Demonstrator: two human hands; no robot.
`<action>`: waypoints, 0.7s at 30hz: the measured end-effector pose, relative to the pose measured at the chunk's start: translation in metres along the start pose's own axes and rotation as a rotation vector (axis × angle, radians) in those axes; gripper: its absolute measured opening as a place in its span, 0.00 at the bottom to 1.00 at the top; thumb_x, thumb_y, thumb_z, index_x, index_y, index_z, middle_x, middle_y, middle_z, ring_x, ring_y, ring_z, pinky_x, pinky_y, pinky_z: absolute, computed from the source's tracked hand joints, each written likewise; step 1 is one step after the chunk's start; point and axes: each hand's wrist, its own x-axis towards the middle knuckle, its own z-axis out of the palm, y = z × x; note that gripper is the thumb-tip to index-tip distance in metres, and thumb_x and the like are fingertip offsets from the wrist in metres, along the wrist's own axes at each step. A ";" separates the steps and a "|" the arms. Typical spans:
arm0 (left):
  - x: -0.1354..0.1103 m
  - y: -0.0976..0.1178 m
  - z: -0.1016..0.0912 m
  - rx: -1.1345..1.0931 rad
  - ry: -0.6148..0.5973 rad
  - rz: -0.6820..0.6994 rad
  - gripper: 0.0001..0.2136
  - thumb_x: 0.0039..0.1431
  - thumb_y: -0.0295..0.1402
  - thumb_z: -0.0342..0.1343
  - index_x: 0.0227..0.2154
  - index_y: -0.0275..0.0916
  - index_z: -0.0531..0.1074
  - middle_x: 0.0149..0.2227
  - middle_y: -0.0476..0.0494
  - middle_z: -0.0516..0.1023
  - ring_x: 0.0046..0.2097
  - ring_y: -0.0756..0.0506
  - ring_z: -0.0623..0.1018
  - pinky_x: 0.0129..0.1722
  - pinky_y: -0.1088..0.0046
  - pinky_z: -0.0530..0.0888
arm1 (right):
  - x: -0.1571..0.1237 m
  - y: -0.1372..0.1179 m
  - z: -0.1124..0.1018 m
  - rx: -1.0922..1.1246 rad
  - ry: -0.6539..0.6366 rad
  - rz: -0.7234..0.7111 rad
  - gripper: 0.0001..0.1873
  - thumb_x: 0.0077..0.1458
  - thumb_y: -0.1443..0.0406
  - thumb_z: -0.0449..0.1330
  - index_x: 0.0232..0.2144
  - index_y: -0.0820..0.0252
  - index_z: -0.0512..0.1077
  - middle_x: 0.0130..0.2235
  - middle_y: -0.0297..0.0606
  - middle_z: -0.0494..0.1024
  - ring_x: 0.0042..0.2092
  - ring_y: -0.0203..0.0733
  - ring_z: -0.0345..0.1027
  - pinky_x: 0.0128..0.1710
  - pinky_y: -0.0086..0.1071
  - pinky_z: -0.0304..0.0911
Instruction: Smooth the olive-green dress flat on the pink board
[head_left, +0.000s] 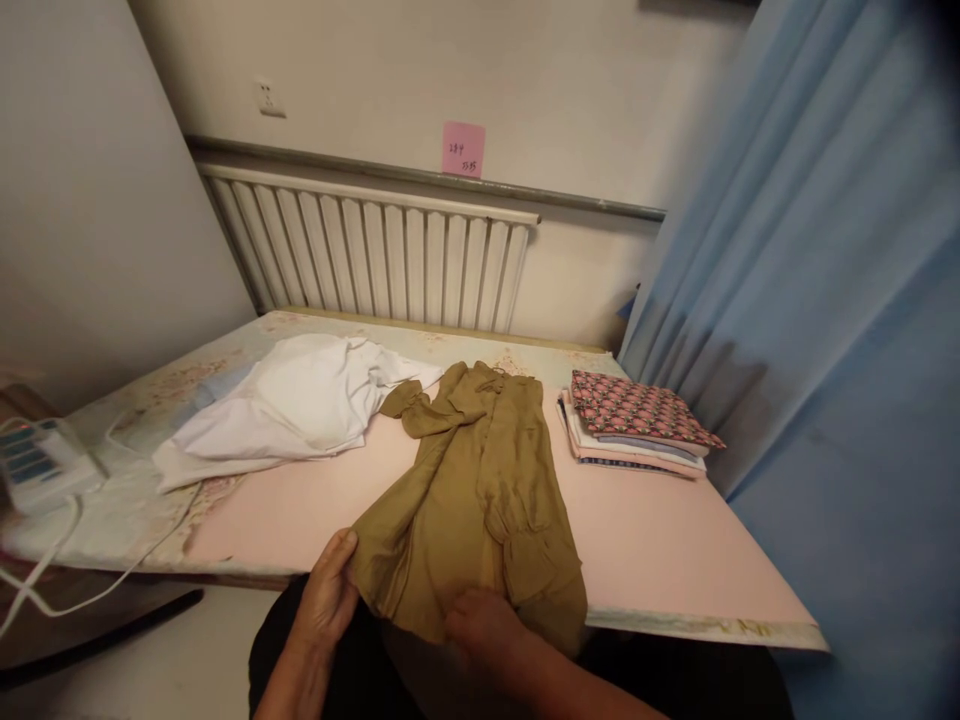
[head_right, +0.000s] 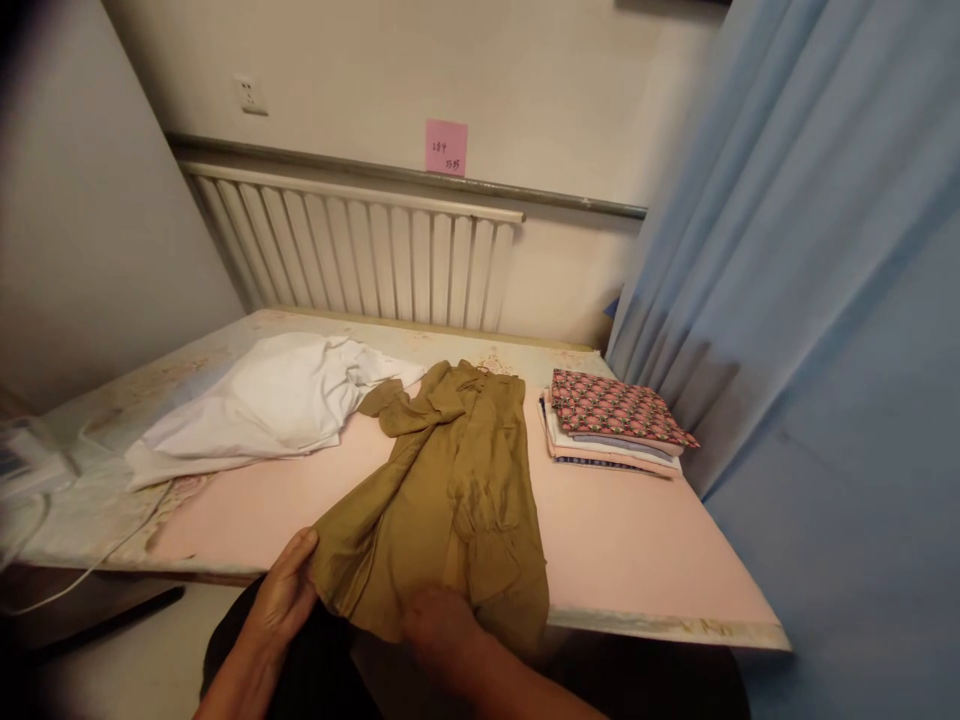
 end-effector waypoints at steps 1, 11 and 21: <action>0.000 0.000 0.000 -0.008 0.000 -0.001 0.14 0.42 0.35 0.70 0.32 0.38 0.74 0.31 0.50 0.79 0.36 0.46 0.80 0.33 0.75 0.76 | 0.000 0.001 0.001 -0.001 -0.002 0.001 0.07 0.48 0.63 0.63 0.26 0.58 0.69 0.28 0.34 0.74 0.31 0.39 0.65 0.26 0.30 0.54; -0.001 0.000 -0.001 -0.032 -0.025 -0.007 0.13 0.43 0.33 0.69 0.32 0.38 0.73 0.31 0.51 0.79 0.37 0.46 0.80 0.34 0.76 0.77 | -0.001 -0.003 -0.004 0.012 0.070 -0.002 0.06 0.48 0.63 0.63 0.27 0.58 0.70 0.27 0.33 0.74 0.29 0.39 0.67 0.25 0.30 0.57; -0.001 0.001 -0.001 -0.035 -0.041 -0.018 0.14 0.42 0.34 0.70 0.32 0.38 0.74 0.33 0.49 0.80 0.38 0.44 0.80 0.35 0.73 0.78 | -0.002 -0.012 -0.033 0.145 -0.081 0.084 0.01 0.50 0.67 0.63 0.28 0.60 0.74 0.32 0.38 0.78 0.33 0.42 0.68 0.30 0.31 0.61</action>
